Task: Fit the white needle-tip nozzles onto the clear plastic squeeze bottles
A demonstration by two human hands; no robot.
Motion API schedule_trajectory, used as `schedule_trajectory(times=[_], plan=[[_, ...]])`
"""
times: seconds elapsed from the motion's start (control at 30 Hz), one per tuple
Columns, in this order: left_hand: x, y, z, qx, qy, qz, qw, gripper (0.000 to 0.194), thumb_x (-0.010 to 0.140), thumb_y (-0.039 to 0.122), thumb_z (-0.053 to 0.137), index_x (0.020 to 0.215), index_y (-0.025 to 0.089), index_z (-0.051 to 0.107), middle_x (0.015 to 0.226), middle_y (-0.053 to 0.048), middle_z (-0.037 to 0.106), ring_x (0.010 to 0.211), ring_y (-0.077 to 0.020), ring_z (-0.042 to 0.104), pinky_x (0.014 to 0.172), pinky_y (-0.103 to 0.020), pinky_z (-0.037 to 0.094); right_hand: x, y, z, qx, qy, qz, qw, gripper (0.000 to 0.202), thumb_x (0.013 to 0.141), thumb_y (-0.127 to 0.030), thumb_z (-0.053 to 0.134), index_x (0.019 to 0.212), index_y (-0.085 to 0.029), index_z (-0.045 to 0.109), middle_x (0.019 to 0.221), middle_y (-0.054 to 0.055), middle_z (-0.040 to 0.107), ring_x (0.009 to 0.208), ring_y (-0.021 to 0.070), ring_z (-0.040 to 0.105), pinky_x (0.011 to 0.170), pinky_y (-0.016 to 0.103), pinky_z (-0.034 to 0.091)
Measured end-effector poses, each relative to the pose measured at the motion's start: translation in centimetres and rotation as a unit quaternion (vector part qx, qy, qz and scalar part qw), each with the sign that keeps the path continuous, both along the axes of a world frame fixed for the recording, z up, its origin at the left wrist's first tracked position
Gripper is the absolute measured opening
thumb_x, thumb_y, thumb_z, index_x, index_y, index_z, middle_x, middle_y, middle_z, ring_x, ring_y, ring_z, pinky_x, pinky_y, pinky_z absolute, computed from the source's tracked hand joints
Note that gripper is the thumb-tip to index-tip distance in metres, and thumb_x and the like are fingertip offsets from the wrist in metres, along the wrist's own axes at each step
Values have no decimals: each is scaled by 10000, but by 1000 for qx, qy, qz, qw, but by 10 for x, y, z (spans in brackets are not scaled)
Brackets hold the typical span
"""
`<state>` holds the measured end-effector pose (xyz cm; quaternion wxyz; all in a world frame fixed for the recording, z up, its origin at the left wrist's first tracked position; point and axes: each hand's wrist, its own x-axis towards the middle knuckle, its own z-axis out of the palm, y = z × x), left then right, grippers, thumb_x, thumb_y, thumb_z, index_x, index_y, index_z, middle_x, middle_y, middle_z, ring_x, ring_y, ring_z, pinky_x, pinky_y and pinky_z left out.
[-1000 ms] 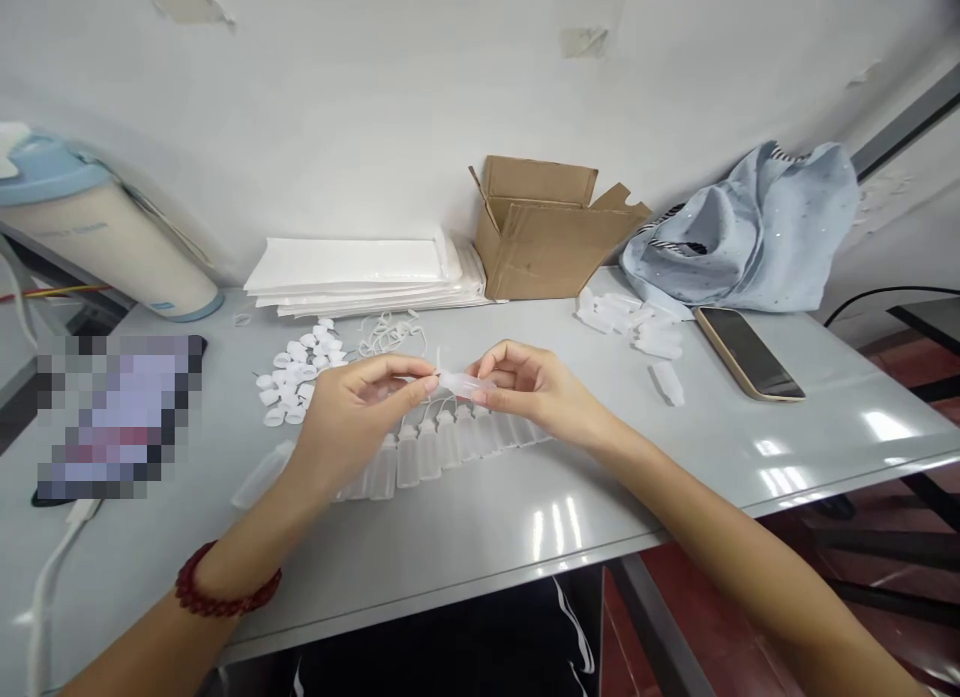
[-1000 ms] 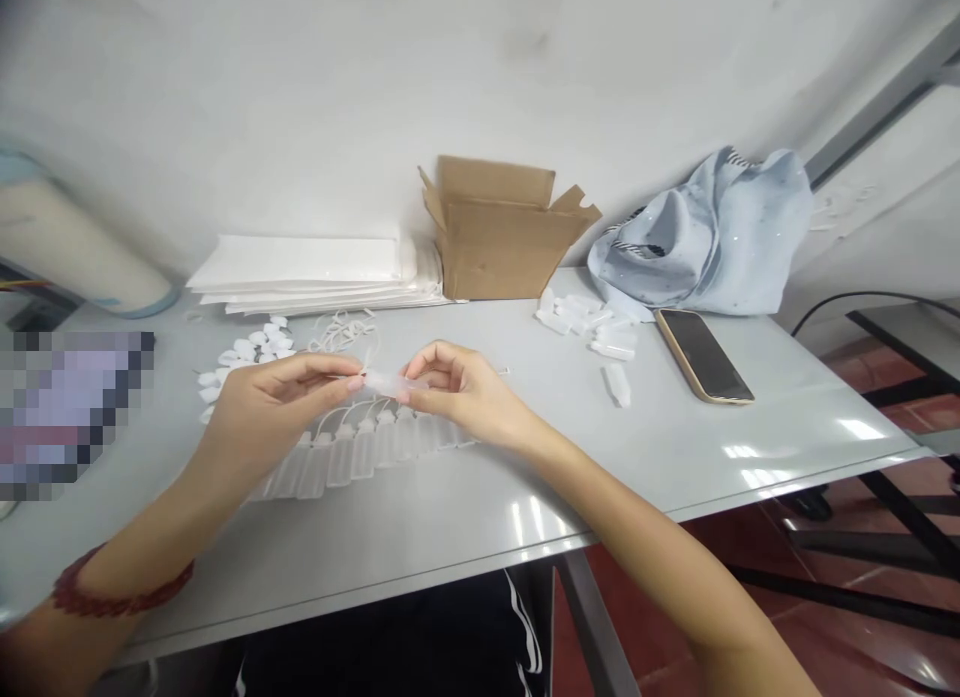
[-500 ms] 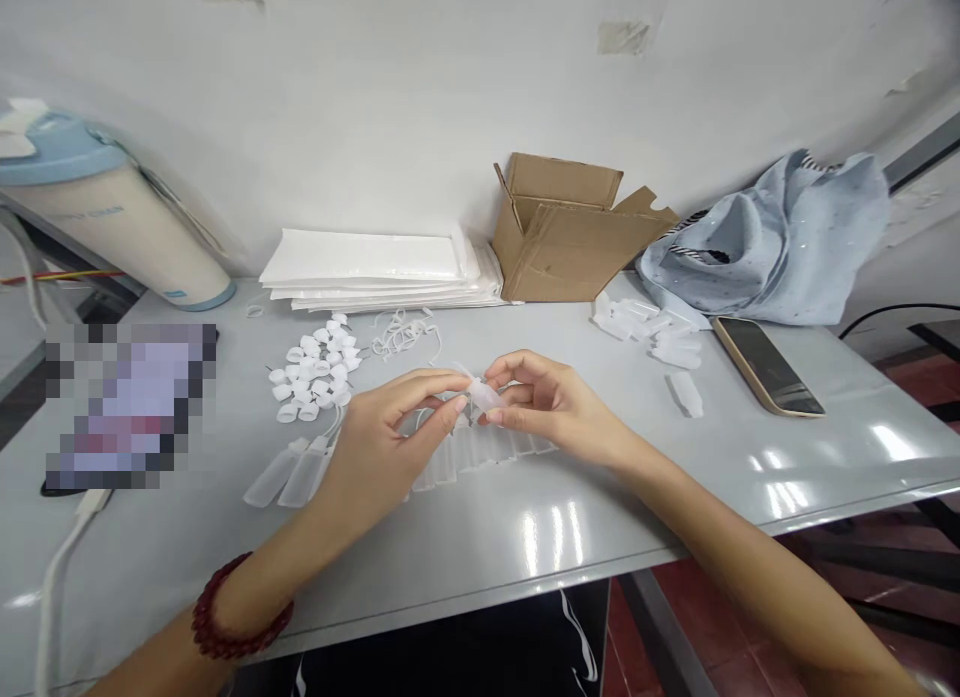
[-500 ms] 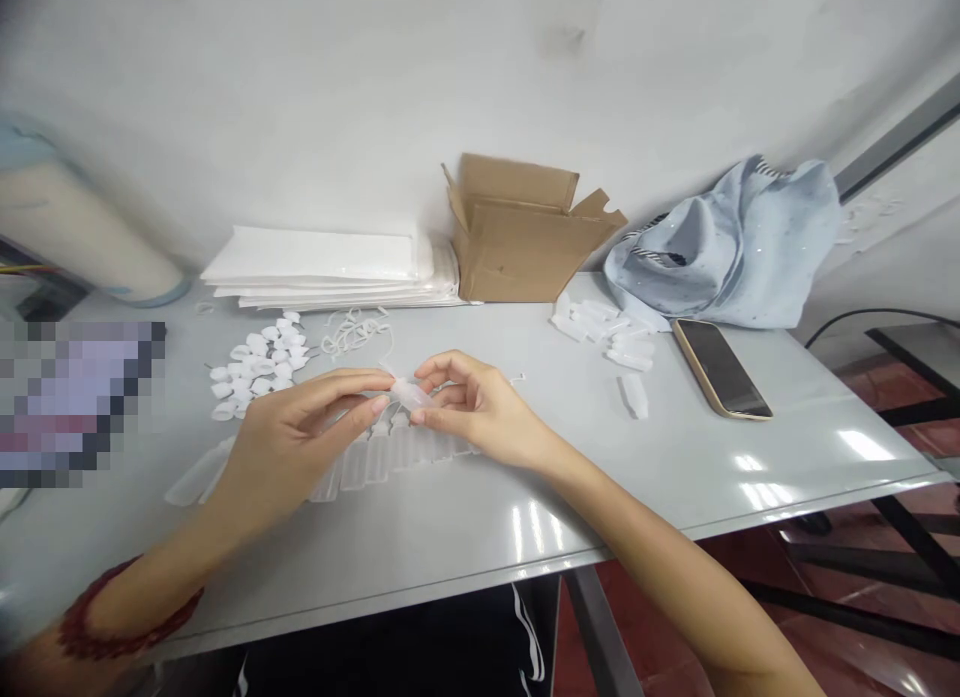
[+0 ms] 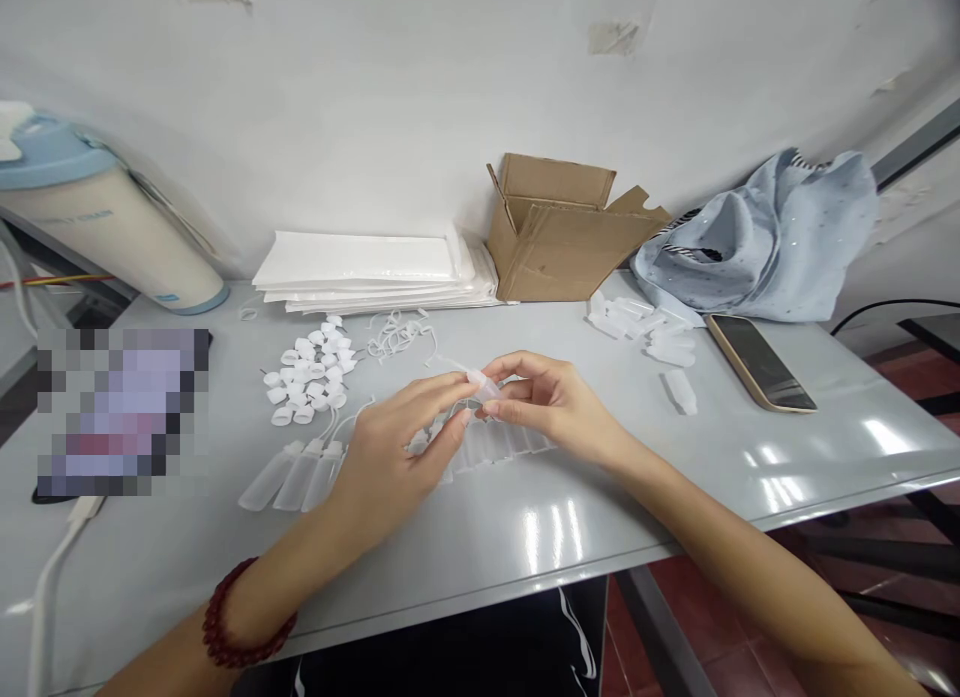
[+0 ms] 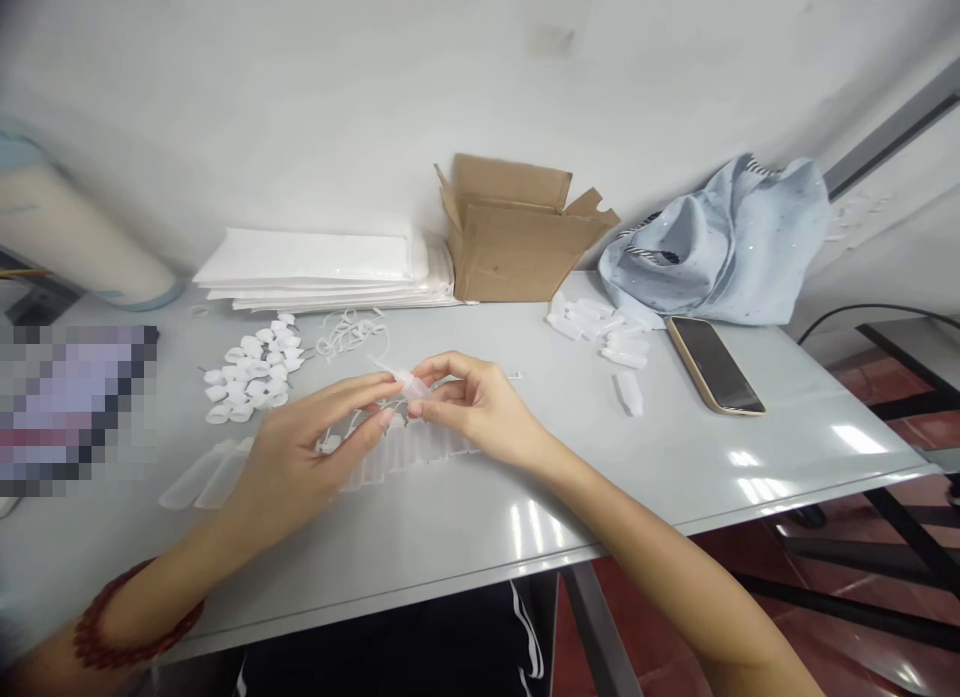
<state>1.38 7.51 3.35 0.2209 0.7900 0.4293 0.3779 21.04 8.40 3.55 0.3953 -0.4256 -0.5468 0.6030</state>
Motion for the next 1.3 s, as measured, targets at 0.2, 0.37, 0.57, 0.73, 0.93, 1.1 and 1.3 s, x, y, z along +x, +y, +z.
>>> schedule_trajectory(times=[0.2,0.37,0.57,0.73,0.93,1.1,1.3], plan=[[3,1,8,-185,-103,48,976,113,817,341,664,842,240,707,860,9,737,790,-171,686,718,-274,572,-3,-4,-4,20,-35,-26,999,310,704,-283,788,880,-217,542,668,-40,580,569,108,543,506,233,388],[5,5,6,-279,-186,38,942,134,782,345,703,829,220,714,773,10,722,728,-154,678,687,-254,564,-4,-7,-8,101,-66,-32,992,291,716,-241,778,869,-213,532,796,-22,568,630,104,563,546,241,430],[3,7,4,-311,-209,17,927,134,778,348,724,850,235,723,785,22,709,752,-137,662,706,-225,544,-8,-11,-9,149,-80,-29,985,304,717,-245,777,903,-206,540,926,-2,586,671,103,632,551,228,483],[3,7,9,-321,-210,-35,923,102,820,319,676,849,235,727,796,21,697,754,-132,653,716,-229,538,-8,-15,0,128,-54,17,990,272,831,-234,661,1068,-208,530,887,26,680,726,134,676,615,261,515],[3,10,3,-279,-162,33,946,263,803,372,680,1015,215,686,898,-21,700,841,-185,663,710,-287,551,-8,-12,-3,78,25,-4,997,296,812,-237,692,1071,-198,553,891,33,703,796,144,693,708,284,534],[8,9,-8,56,-2,79,995,400,824,301,661,1194,179,570,1120,-102,618,1009,-243,595,788,-377,535,-8,-6,-7,24,58,-61,996,282,743,-251,759,948,-175,580,867,36,702,802,158,704,768,311,550],[26,14,-1,243,144,3,959,384,820,329,679,1110,101,574,1080,-151,571,1003,-279,523,860,-433,492,-4,-3,-4,9,99,-88,991,282,737,-286,761,897,-181,555,817,20,703,811,189,721,689,300,561]])
